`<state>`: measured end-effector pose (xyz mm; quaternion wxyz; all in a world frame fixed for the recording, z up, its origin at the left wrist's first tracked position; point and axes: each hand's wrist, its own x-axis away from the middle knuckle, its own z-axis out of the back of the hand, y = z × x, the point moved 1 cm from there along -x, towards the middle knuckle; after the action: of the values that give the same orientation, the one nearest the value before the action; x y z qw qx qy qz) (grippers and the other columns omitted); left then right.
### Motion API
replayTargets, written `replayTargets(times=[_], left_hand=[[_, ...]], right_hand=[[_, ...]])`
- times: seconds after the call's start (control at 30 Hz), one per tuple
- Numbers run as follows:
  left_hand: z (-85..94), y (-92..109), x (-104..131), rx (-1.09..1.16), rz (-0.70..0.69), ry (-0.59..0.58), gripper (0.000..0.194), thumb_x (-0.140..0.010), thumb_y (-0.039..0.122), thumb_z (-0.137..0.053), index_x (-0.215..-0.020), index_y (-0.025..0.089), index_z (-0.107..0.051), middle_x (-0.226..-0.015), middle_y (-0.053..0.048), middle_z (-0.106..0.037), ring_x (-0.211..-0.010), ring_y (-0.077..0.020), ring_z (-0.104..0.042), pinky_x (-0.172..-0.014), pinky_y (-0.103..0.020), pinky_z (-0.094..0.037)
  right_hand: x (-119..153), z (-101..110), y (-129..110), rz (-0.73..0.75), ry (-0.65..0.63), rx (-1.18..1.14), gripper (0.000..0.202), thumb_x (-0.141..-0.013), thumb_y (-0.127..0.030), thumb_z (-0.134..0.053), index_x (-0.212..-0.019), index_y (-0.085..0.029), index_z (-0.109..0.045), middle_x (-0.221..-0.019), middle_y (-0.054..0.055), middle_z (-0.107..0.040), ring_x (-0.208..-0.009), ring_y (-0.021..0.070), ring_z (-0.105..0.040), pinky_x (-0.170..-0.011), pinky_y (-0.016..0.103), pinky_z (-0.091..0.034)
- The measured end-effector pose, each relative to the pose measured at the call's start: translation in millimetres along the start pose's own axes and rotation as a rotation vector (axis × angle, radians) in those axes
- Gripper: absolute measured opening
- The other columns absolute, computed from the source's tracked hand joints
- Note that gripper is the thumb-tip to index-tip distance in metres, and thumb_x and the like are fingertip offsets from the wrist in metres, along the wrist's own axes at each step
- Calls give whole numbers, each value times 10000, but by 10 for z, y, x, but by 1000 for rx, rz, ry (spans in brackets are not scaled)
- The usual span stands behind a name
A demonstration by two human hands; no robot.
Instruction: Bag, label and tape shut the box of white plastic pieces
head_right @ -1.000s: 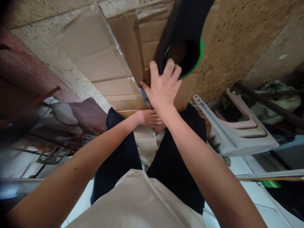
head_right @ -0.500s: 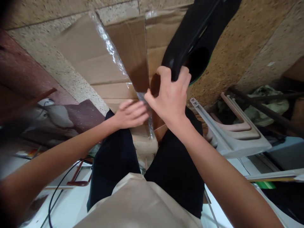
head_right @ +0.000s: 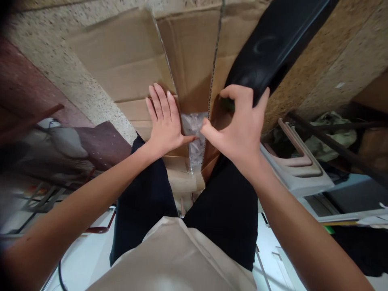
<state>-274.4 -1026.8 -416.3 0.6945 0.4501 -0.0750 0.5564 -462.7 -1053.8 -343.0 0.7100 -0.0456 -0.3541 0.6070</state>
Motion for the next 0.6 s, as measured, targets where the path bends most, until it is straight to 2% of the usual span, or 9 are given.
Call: replayTargets(times=[0.1, 0.23, 0.33, 0.43, 0.6], left_hand=[[-32, 58, -5, -17, 47, 32, 1071, -782, 694, -565, -1516, 38, -141, -1599, -241, -32, -1448, -377, 185, -1155, -625, 78], [-94, 81, -14, -17, 87, 56, 1028, -811, 651, -562, -1517, 44, -126, -1601, -234, -33, -1452, -374, 175, -1161, -617, 71], [-107, 39, -24, -11, 48, 35, 1010, -834, 639, -522, -1512, 25, -94, -1600, -241, -10, -1445, -390, 190, -1141, -637, 93], [-81, -34, -25, -23, -19, -10, 1003, -840, 606, -493, -1501, -6, -52, -1587, -275, 39, -1431, -403, 216, -1119, -648, 117], [-18, -125, 4, 19, -116, -39, 1060, -806, 607, -524, -1507, 29, 22, -1577, -264, 149, -1414, -392, 265, -1114, -644, 112]], right_hand=[[13, 17, 16, -12, -13, -11, 468, -778, -536, -611, -1112, -224, -510, -1119, 83, -494, -1171, 355, -436, -983, 645, -357], [-69, -188, -65, -58, -54, 45, 445, -777, -464, -637, -1109, -209, -485, -1149, 114, -497, -1182, 338, -413, -1023, 616, -326], [-148, -393, -146, -104, -41, 111, 427, -764, -387, -645, -1097, -168, -491, -1134, 144, -486, -1197, 340, -380, -1026, 571, -339], [-179, -539, -180, -115, 4, 103, 389, -824, -428, -577, -1109, -183, -478, -1174, 149, -407, -1222, 360, -337, -978, 584, -366], [-182, -630, -175, -139, 14, 121, 432, -849, -456, -557, -1160, -173, -458, -1188, 162, -326, -1203, 384, -338, -940, 608, -373]])
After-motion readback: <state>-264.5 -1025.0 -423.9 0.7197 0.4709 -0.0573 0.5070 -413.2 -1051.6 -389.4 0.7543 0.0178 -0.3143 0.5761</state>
